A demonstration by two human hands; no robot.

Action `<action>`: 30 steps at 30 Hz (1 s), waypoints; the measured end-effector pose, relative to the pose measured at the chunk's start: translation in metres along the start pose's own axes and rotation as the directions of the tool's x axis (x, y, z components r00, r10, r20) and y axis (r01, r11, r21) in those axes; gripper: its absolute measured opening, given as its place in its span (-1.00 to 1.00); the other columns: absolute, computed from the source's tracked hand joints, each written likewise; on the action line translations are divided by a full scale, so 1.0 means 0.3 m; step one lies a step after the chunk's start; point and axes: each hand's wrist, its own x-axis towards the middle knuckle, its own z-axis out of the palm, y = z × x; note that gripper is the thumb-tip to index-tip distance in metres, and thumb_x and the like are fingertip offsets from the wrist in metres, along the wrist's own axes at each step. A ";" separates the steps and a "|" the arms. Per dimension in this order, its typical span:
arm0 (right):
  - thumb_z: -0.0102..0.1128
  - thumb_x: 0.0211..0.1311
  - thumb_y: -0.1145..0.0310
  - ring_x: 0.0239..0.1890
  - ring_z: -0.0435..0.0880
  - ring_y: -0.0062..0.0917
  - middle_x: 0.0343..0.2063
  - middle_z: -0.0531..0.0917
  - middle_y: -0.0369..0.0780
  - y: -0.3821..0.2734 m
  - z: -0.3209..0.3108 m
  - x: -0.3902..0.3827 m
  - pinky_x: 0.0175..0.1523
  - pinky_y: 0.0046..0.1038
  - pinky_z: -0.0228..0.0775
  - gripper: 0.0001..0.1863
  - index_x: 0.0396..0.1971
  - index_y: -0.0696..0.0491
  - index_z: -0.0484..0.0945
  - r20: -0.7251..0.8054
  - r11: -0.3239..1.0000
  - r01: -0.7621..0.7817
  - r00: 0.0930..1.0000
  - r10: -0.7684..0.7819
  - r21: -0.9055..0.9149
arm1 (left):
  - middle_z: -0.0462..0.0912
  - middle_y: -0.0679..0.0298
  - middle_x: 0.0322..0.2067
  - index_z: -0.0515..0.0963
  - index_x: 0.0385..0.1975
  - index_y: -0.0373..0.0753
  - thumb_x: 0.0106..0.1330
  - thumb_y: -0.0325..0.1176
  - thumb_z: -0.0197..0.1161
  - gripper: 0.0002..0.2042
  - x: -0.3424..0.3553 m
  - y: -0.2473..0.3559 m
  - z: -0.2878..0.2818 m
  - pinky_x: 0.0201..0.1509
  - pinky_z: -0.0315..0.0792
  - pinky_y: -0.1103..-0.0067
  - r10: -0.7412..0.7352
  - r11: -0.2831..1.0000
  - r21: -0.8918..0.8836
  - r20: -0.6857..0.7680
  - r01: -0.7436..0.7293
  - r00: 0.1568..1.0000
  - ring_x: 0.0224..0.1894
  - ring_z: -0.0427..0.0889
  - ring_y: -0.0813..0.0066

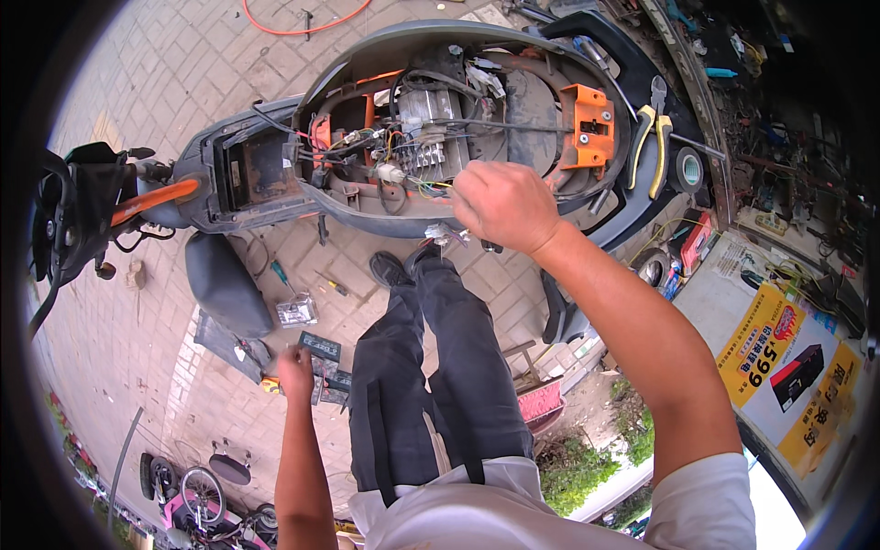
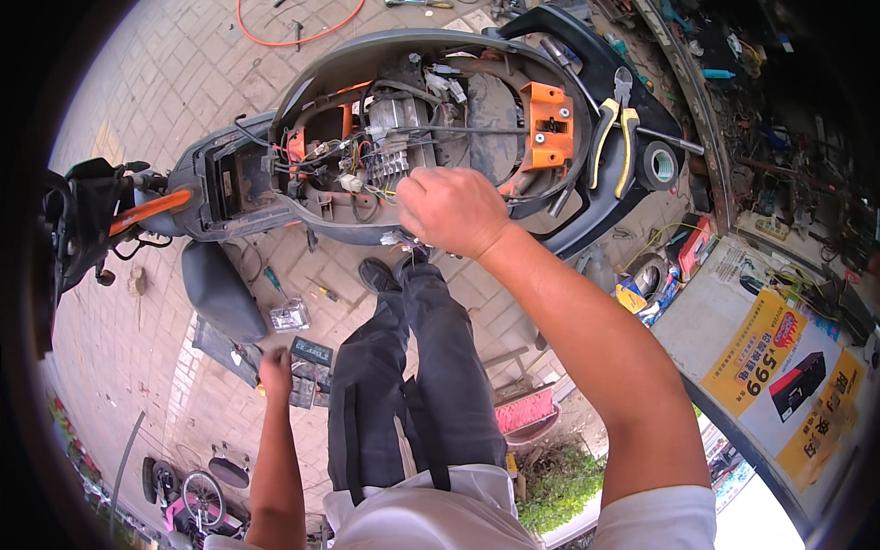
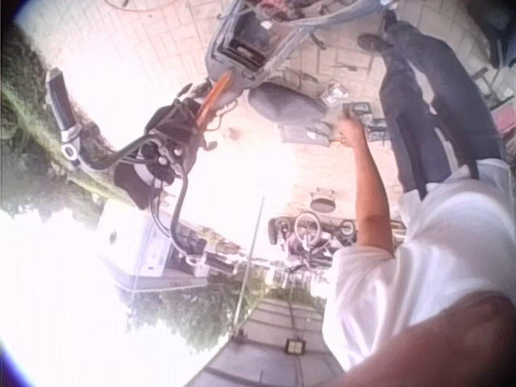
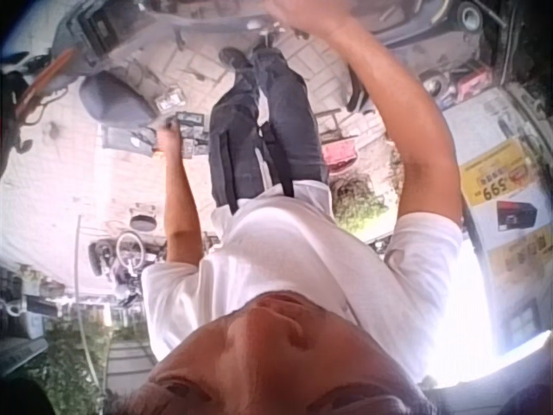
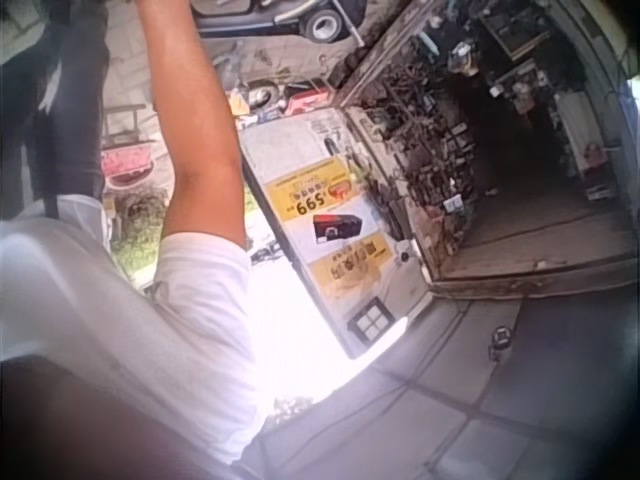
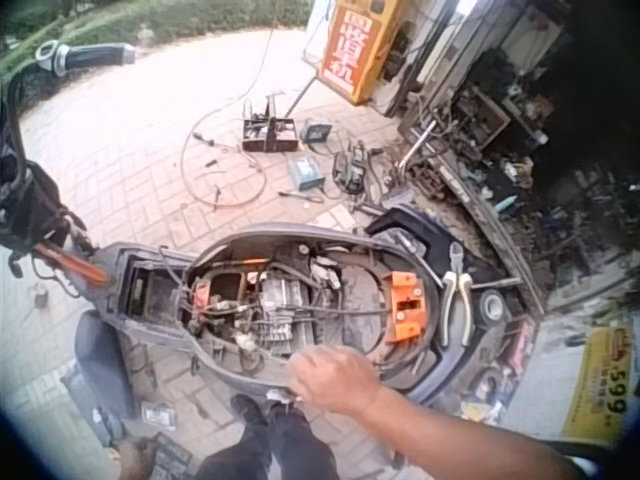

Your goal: The person repairs the electrical wiring of a scooter by stripping wire ends with pliers, twisting them together, and securing the connections with electrical tape. The person also handles a white connector and organizes the wires within the scooter's exposed frame.

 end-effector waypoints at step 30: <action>0.16 0.07 0.31 -0.48 0.61 -0.38 -0.55 0.48 -0.28 0.006 0.004 -0.005 -0.42 -0.29 0.44 -0.87 -0.51 0.00 0.41 0.023 0.995 0.086 0.996 -0.087 0.058 | 0.55 -0.01 -0.56 0.51 -0.48 -0.36 0.08 -0.43 0.13 -0.88 0.142 1.173 -0.272 -0.43 0.46 0.35 0.846 0.491 0.176 0.139 -0.853 0.515 -0.55 0.55 0.05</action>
